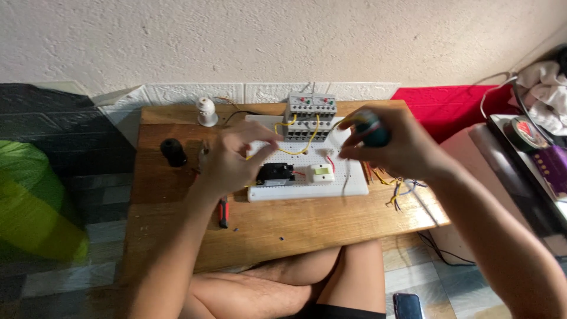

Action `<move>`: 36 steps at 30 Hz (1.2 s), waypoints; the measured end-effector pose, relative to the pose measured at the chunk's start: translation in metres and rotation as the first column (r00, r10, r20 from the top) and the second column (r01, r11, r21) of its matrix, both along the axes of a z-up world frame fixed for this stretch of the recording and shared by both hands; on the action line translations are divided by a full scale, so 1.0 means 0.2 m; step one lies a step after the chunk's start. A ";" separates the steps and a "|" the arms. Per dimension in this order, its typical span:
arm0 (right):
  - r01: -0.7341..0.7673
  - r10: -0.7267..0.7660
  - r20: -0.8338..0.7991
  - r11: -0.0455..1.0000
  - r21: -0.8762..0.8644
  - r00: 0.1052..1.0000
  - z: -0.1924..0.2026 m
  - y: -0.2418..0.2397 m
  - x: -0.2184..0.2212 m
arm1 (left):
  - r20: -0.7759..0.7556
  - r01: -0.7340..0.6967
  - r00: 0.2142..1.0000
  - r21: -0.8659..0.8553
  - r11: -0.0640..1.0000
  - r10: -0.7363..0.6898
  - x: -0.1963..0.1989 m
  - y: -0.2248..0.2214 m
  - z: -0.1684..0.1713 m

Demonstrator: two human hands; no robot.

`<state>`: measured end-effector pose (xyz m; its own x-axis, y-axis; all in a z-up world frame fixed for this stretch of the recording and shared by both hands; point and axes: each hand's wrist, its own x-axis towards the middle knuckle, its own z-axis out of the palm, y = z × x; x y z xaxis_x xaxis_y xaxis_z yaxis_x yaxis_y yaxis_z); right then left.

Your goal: Connecting and securing electrical wires to terminal blocks on a mounting board using a screwdriver.

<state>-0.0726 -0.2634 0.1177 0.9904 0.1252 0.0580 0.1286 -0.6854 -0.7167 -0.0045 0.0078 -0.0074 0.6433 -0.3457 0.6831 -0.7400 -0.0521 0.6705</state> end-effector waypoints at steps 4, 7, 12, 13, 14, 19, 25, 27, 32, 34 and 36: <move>-0.012 0.042 -0.140 0.976 0.215 0.989 -0.11 0.22 0.05 | -0.175 0.221 0.952 -0.178 0.959 -0.252 -0.05 -0.02 0.03; -0.089 0.119 -0.165 0.980 0.178 0.979 -0.13 0.29 0.07 | -0.187 0.247 0.939 -0.215 0.945 -0.288 0.00 -0.01 -0.04; -0.162 0.181 -0.135 0.977 0.137 0.974 -0.15 0.32 0.10 | -0.251 0.233 0.924 -0.232 0.945 -0.289 -0.04 0.00 0.02; -0.166 0.183 -0.130 0.977 0.131 0.975 -0.14 0.32 0.10 | -0.260 0.238 0.919 -0.232 0.943 -0.296 -0.04 0.00 0.02; -0.168 0.185 -0.130 0.977 0.131 0.974 -0.15 0.31 0.09 | -0.260 0.236 0.920 -0.232 0.944 -0.294 -0.03 -0.01 0.01; -0.137 0.157 -0.139 0.980 0.142 0.978 -0.12 0.25 0.06 | -0.165 0.230 0.935 -0.393 0.890 -0.314 0.02 0.00 0.00; -0.117 0.126 -0.059 0.983 0.139 0.990 -0.18 0.12 0.07 | -0.189 0.295 0.906 -0.360 0.885 -0.379 -0.03 0.02 0.03; -0.124 0.133 -0.053 0.982 0.143 0.990 -0.15 0.13 0.05 | -0.193 0.309 0.896 -0.376 0.874 -0.400 -0.04 0.02 0.03; -0.163 0.178 -0.076 0.971 0.176 0.981 -0.15 0.12 0.03 | -0.215 0.264 0.904 -0.398 0.879 -0.369 -0.04 0.01 0.02; -0.166 0.186 -0.088 0.966 0.199 0.979 -0.16 0.12 0.02 | -0.202 0.228 0.922 -0.408 0.884 -0.331 -0.03 0.01 0.01; -0.169 0.189 -0.096 0.968 0.184 0.977 -0.16 0.14 0.03 | -0.209 0.222 0.921 -0.409 0.885 -0.327 -0.04 0.01 0.03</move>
<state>-0.0660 -0.2357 0.0857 0.9542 0.2987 -0.0149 0.1502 -0.5217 -0.8398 -0.0123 0.0090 -0.0015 0.7343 -0.2905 0.6136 -0.4794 0.4181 0.7716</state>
